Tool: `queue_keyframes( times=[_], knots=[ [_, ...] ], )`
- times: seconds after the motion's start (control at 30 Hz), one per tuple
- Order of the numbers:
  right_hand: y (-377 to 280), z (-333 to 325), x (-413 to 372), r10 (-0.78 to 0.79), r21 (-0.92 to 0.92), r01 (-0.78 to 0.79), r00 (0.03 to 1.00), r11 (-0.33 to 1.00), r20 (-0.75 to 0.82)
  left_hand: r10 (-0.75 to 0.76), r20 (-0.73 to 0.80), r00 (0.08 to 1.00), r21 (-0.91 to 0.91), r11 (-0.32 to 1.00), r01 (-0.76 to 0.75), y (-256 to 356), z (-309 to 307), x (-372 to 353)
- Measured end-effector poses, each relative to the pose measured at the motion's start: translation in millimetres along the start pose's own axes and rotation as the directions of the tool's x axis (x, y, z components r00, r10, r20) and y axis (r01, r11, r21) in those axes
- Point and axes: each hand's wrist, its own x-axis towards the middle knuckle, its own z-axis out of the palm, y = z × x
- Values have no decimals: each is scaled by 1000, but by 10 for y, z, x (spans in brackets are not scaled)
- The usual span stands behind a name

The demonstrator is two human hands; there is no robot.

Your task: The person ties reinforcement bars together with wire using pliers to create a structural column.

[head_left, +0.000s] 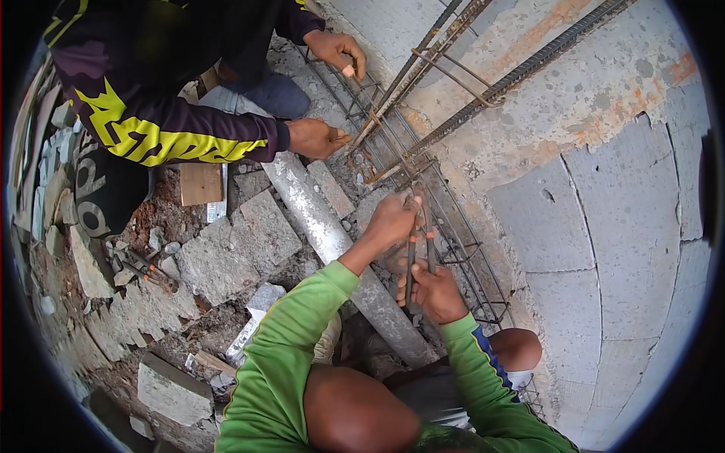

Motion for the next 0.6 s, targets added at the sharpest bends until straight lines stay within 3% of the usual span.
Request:
queue_keyframes(
  times=[0.03, 0.07, 0.13, 0.17, 0.2, 0.23, 0.27, 0.3, 0.33, 0.37, 0.4, 0.43, 0.47, 0.53, 0.57, 0.6],
  knots=[
    [78, -47, -32, -5, -92, -3, 996, 996, -86, -93, 28, 995, 51, 994, 92, -15, -71, -23],
    [125, -98, -81, -30, -73, 23, 995, 997, -94, -189, 52, 981, 110, 977, 183, -38, -138, -74],
    [184, -194, -176, 18, -84, -29, 990, 996, -139, -216, -8, 976, 326, 923, 207, -97, -246, -163],
    [182, -283, -217, 70, -175, -99, 984, 980, -165, -184, -40, 982, 534, 827, 177, -255, -358, -151],
    [191, -372, -243, 44, -141, -67, 986, 988, -158, -140, -68, 988, 714, 684, 146, -370, -455, -153],
    [211, -457, -248, -111, -581, -20, 976, 814, -189, -125, -60, 990, 745, 654, 128, -356, -499, -250],
    [250, -518, -226, -268, -890, -19, 951, 455, -157, -90, -19, 996, 753, 654, 74, -319, -544, -350],
    [361, -570, -152, -290, -874, 8, 945, 485, -153, -60, 23, 998, 760, 650, 22, -218, -574, -410],
    [479, -588, -73, -471, -952, -61, 858, 299, -203, -54, 31, 998, 788, 616, 9, 61, -504, -510],
    [585, -612, -29, -638, -977, -178, 740, 121, -214, -47, 1, 999, 725, 688, 32, 326, -386, -642],
    [574, -580, -61, -652, -975, -161, 725, 154, -223, -40, -30, 999, 654, 755, 50, 550, -263, -741],
    [541, -545, -87, -641, -976, -165, 736, 145, -219, 57, -2, 998, 585, 810, -45, 708, -163, -817],
    [496, -496, -110, -629, -978, -165, 749, 130, -210, 69, -1, 998, 612, 789, -54, 908, -97, -898],
    [265, -309, -246, -671, -989, -87, 728, 119, -145, -143, 15, 990, 440, 890, 122, 1483, 144, -1142],
    [129, -242, -273, -597, -818, 293, 799, 495, -75, -136, -3, 991, 456, 881, 123, 1561, 228, -1186],
    [-35, -167, -316, -558, -383, 530, 829, 756, 46, 41, 81, 996, 393, 917, -70, 1615, 340, -1220]
  ],
)
